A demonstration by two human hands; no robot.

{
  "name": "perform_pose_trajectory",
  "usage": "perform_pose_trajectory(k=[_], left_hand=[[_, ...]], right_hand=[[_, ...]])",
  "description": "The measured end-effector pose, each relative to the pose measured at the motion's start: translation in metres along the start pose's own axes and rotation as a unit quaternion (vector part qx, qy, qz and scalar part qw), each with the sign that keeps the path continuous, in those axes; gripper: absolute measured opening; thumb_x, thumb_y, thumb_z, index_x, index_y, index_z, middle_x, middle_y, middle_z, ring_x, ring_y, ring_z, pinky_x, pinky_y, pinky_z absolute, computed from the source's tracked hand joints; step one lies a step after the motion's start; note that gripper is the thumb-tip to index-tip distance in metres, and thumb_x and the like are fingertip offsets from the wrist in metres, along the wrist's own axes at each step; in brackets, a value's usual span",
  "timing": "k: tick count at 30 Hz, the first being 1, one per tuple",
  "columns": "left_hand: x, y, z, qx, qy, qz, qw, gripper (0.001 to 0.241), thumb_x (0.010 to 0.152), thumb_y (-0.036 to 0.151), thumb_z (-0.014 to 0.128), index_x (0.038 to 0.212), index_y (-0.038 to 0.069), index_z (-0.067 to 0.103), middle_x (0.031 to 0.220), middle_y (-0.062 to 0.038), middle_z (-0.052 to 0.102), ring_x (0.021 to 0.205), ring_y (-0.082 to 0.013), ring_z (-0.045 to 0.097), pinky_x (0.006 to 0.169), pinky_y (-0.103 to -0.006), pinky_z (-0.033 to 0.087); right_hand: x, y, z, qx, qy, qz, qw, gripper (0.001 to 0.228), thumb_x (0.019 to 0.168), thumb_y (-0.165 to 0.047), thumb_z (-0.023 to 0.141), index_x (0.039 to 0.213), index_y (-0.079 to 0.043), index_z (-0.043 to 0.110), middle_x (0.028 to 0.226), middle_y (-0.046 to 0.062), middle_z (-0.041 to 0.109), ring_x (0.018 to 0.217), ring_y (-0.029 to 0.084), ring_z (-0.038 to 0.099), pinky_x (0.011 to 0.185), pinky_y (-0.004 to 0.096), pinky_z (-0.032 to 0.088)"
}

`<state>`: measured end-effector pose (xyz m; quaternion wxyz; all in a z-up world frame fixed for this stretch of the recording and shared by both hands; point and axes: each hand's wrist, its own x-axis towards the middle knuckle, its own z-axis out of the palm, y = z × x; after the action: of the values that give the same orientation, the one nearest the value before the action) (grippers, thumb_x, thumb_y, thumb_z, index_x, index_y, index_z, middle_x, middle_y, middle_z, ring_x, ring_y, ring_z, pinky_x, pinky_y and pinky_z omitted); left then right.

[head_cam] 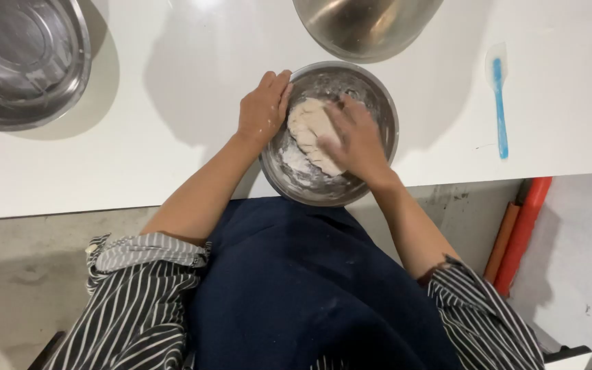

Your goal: Kneading dough on a countertop in a bakery kitchen.

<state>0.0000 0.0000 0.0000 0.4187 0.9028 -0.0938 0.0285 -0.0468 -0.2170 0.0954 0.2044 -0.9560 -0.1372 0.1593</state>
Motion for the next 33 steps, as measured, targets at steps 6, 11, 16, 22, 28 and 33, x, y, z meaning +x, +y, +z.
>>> perform_pose_trajectory(k=[6,11,16,22,28,33], left_hand=[[-0.004,-0.005,0.012,-0.019,0.042,0.008,0.999,0.023,0.105,0.021,0.059,0.127,0.013,0.061,0.105,-0.01,0.066,0.083,-0.0341,0.068,0.069,-0.0435,0.056],[0.017,-0.008,0.011,-0.009,0.002,0.057,0.998,0.025,0.107,0.021,0.055,0.13,0.013,0.059,0.106,-0.011,0.068,0.083,-0.0357,0.068,0.068,-0.0448,0.056],[0.04,-0.019,0.016,0.044,-0.117,0.101,0.987,0.029,0.108,0.024,0.053,0.133,0.012,0.058,0.102,-0.012,0.069,0.078,-0.0349,0.069,0.063,-0.0467,0.054],[0.042,-0.02,0.019,0.039,-0.147,0.16,0.975,0.029,0.107,0.024,0.053,0.133,0.011,0.057,0.097,-0.013,0.071,0.077,-0.035,0.069,0.063,-0.0475,0.054],[0.034,-0.012,0.017,0.024,-0.125,0.142,0.982,0.028,0.107,0.023,0.054,0.132,0.012,0.058,0.099,-0.013,0.071,0.077,-0.0354,0.07,0.063,-0.0474,0.054],[0.036,-0.011,0.017,0.032,-0.122,0.16,0.979,0.03,0.105,0.022,0.056,0.133,0.01,0.057,0.099,-0.014,0.07,0.075,-0.0352,0.069,0.061,-0.0473,0.054]], right_hand=[[0.006,0.012,0.098,0.054,0.012,-0.083,0.995,0.091,0.094,-0.032,0.073,0.163,-0.003,0.021,0.168,0.034,0.012,0.152,0.057,0.01,0.123,0.059,0.017],[-0.01,0.034,0.122,0.059,-0.025,-0.186,0.981,0.086,0.081,-0.012,0.065,0.161,-0.011,0.036,0.169,0.022,0.03,0.158,0.05,0.022,0.13,0.058,0.022],[-0.04,0.036,0.119,0.079,-0.104,-0.185,0.974,0.07,0.078,-0.004,0.068,0.146,-0.017,0.062,0.157,0.01,0.054,0.154,0.038,0.036,0.123,0.057,0.032],[-0.036,0.02,0.067,-0.03,-0.292,-0.16,0.942,0.04,0.078,-0.006,0.078,0.115,-0.021,0.077,0.136,0.0,0.064,0.14,0.033,0.047,0.109,0.053,0.038],[-0.048,0.047,0.07,0.059,-0.252,-0.157,0.953,0.039,0.083,-0.001,0.072,0.117,-0.019,0.079,0.138,0.001,0.069,0.148,0.027,0.05,0.121,0.046,0.035],[-0.022,0.006,0.032,0.184,-0.087,-0.064,0.977,0.062,0.081,-0.007,0.071,0.141,-0.002,0.056,0.151,0.027,0.043,0.14,0.044,0.037,0.114,0.049,0.03]])
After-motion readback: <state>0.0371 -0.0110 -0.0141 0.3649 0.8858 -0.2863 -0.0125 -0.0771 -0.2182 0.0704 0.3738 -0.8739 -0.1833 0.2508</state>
